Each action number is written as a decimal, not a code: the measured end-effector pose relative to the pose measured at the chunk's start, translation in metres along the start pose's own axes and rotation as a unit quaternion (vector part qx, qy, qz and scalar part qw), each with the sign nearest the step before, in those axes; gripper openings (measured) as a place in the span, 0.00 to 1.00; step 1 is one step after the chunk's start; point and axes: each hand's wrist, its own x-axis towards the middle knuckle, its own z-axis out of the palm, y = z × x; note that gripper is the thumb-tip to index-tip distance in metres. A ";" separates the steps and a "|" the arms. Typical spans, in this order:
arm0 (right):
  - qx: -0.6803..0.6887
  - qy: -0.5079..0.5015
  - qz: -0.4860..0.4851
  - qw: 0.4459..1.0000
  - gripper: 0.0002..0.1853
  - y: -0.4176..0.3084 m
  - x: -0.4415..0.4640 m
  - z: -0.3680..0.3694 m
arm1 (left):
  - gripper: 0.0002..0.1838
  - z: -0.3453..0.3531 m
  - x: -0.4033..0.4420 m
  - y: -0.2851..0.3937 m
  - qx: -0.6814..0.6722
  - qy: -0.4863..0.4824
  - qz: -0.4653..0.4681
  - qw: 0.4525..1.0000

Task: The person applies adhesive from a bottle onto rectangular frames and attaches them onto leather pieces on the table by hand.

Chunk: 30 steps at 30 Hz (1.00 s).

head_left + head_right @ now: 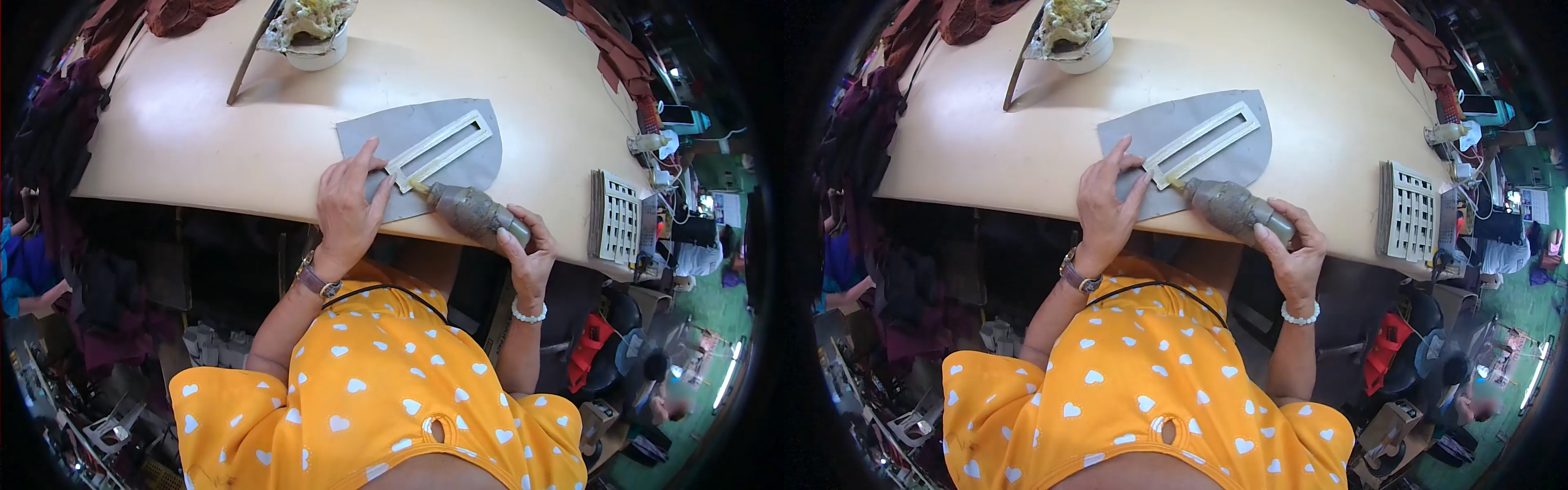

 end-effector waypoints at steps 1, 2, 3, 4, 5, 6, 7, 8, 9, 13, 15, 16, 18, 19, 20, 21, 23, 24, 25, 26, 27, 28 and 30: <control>-0.002 -0.006 0.000 1.000 0.17 0.000 -0.002 0.002 | 0.26 0.000 0.000 0.000 0.000 0.001 -0.003 1.000; -0.004 -0.012 0.000 1.000 0.17 -0.001 -0.004 0.003 | 0.26 0.000 0.000 0.000 0.001 0.002 -0.006 1.000; 0.013 -0.013 0.019 1.000 0.17 -0.003 -0.004 0.004 | 0.25 0.001 0.000 0.000 0.001 0.002 -0.008 1.000; 0.045 -0.022 0.037 0.998 0.18 0.000 -0.004 0.002 | 0.25 0.001 0.000 0.000 -0.001 0.003 -0.009 1.000; 0.077 -0.032 0.054 0.995 0.18 0.005 -0.002 -0.002 | 0.24 0.001 0.000 0.000 -0.003 0.004 -0.010 1.000; 0.110 -0.041 0.071 0.991 0.19 0.008 0.000 -0.006 | 0.23 0.001 0.001 0.000 -0.004 0.005 -0.010 1.000; 0.175 -0.042 0.079 0.980 0.20 0.009 0.004 -0.008 | 0.22 0.001 0.001 0.000 -0.004 0.006 -0.013 1.000; 0.239 -0.042 0.086 0.966 0.21 0.010 0.010 -0.011 | 0.22 0.001 0.002 0.001 -0.005 0.008 -0.015 1.000; 0.302 -0.042 0.091 0.948 0.22 0.011 0.017 -0.014 | 0.21 0.001 0.002 0.001 -0.007 0.008 -0.016 1.000; 0.410 0.041 0.125 0.903 0.19 0.023 0.043 -0.038 | 0.22 0.001 0.001 0.000 -0.012 -0.004 -0.021 1.000; 0.375 0.085 0.100 0.917 0.18 0.031 0.060 -0.046 | 0.24 0.001 0.001 -0.001 -0.016 -0.004 -0.015 1.000; 0.358 0.109 0.088 0.923 0.18 0.035 0.068 -0.047 | 0.25 0.001 0.000 -0.001 -0.014 -0.004 -0.011 1.000; 0.152 0.190 0.023 0.970 0.16 0.046 0.083 -0.046 | 0.27 -0.001 0.000 0.001 -0.011 -0.006 0.002 1.000; 0.021 0.212 -0.008 0.977 0.16 0.053 0.089 -0.045 | 0.27 0.000 0.000 0.001 -0.012 -0.008 0.002 1.000; -0.110 0.232 -0.036 0.966 0.16 0.056 0.093 -0.046 | 0.28 0.000 -0.001 0.000 -0.013 -0.011 0.001 1.000; -0.162 0.247 -0.024 0.955 0.16 0.049 0.093 -0.040 | 0.29 0.000 0.000 0.000 -0.013 -0.013 0.001 1.000; -0.389 0.277 -0.156 0.865 0.14 0.031 0.095 -0.030 | 0.29 0.000 0.000 -0.001 -0.019 -0.012 0.004 1.000; -0.494 0.283 -0.214 0.794 0.14 0.022 0.094 -0.023 | 0.29 0.000 0.000 -0.001 -0.023 -0.013 0.005 1.000; -0.456 0.267 -0.216 0.821 0.12 0.012 0.093 -0.009 | 0.29 0.000 0.000 0.000 -0.010 -0.013 0.010 1.000; -0.400 0.202 -0.223 0.865 0.09 0.002 0.094 0.002 | 0.29 0.001 0.000 0.001 -0.007 -0.014 0.014 1.000; -0.371 0.164 -0.234 0.884 0.09 -0.003 0.093 0.017 | 0.29 0.001 0.000 0.001 -0.004 -0.014 0.017 1.000; -0.372 0.129 -0.199 0.897 0.10 -0.005 0.094 0.027 | 0.29 0.001 -0.001 0.001 0.000 -0.015 0.019 1.000; -0.369 0.058 -0.131 0.918 0.11 -0.008 0.100 0.039 | 0.28 0.001 -0.001 0.001 0.000 -0.017 0.015 1.000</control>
